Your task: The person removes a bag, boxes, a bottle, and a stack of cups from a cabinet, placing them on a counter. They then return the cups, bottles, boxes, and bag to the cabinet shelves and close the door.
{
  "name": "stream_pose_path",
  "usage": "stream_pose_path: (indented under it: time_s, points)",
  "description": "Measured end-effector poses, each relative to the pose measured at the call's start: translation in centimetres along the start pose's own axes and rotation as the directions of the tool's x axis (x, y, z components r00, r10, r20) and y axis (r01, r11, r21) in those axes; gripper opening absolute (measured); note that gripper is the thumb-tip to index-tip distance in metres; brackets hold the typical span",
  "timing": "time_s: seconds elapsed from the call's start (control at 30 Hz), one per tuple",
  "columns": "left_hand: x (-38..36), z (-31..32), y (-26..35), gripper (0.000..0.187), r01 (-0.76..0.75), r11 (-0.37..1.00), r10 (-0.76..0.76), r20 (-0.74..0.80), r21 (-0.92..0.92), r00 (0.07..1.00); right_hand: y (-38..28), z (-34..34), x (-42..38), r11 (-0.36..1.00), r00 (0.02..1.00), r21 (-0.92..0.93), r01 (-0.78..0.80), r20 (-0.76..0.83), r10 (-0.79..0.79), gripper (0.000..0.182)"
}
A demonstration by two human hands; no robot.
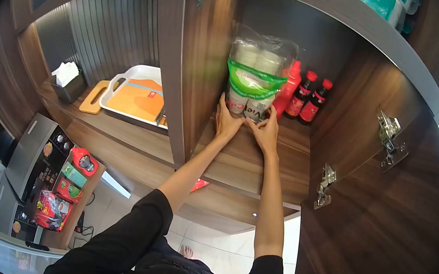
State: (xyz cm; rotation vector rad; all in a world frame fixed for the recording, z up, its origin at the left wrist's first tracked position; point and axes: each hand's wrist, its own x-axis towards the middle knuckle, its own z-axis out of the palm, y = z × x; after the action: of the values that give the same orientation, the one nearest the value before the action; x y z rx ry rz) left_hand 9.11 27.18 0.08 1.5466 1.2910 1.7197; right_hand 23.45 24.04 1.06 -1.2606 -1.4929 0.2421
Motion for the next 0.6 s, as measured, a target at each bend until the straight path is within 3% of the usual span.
stream_pose_path:
  time_s: [0.1,0.23,0.27,0.37,0.43,0.47,0.5,0.53,0.57,0.6]
  points:
    - [-0.4,-0.8,0.7,0.107,0.095,0.989,-0.106,0.094,0.114,0.990,-1.2,-0.3,-0.3,0.994,0.997,0.095,-0.048,-0.048,0.053,0.092]
    - [-1.1,-1.5,0.1,0.101,0.101,0.979,-0.133,0.180,0.178,0.975,-0.5,-1.2,-0.6,0.996,0.998,-0.069,0.050,-0.042,-0.053,0.077]
    - [-1.9,-1.6,-0.3,0.096,0.167,0.985,-0.173,0.173,0.047,0.970,-0.7,-1.3,-1.3,0.999,0.998,0.035,0.025,-0.058,-0.023,0.073]
    - [-5.1,-5.3,4.0,0.092,0.269,0.942,-0.211,0.268,-0.200,0.940,-4.5,-2.6,-3.8,0.990,0.987,0.010,0.141,-0.078,-0.140,0.061]
    - [-8.0,-6.3,2.6,0.080,0.129,0.976,-0.076,0.278,-0.175,0.958,-6.7,-4.0,-6.7,0.996,0.987,0.009,0.090,-0.135,-0.088,0.053]
    - [-9.5,-9.6,7.1,0.078,0.163,0.964,-0.074,0.373,-0.213,0.925,-8.1,-4.7,-8.7,0.986,0.983,0.141,0.084,-0.171,-0.059,0.048]
    - [-10.9,-12.3,10.1,0.076,0.198,0.948,-0.064,0.461,-0.250,0.885,-10.7,-5.4,-10.7,0.958,0.958,0.211,0.192,-0.252,-0.137,0.045]
    - [-12.4,-14.0,11.0,0.073,0.136,0.968,-0.017,0.485,-0.211,0.874,-11.1,-6.8,-13.5,0.981,0.975,0.156,0.115,-0.206,-0.081,0.044]
    - [-13.6,-15.5,11.6,0.071,0.067,0.982,0.033,0.509,-0.176,0.860,-11.3,-7.6,-15.5,0.981,0.963,0.053,0.189,-0.204,-0.175,0.045]
    - [-15.4,-17.0,11.7,0.069,-0.001,0.990,0.077,0.535,-0.142,0.841,-11.4,-8.6,-19.4,0.998,0.981,0.055,-0.024,-0.189,0.034,0.049]
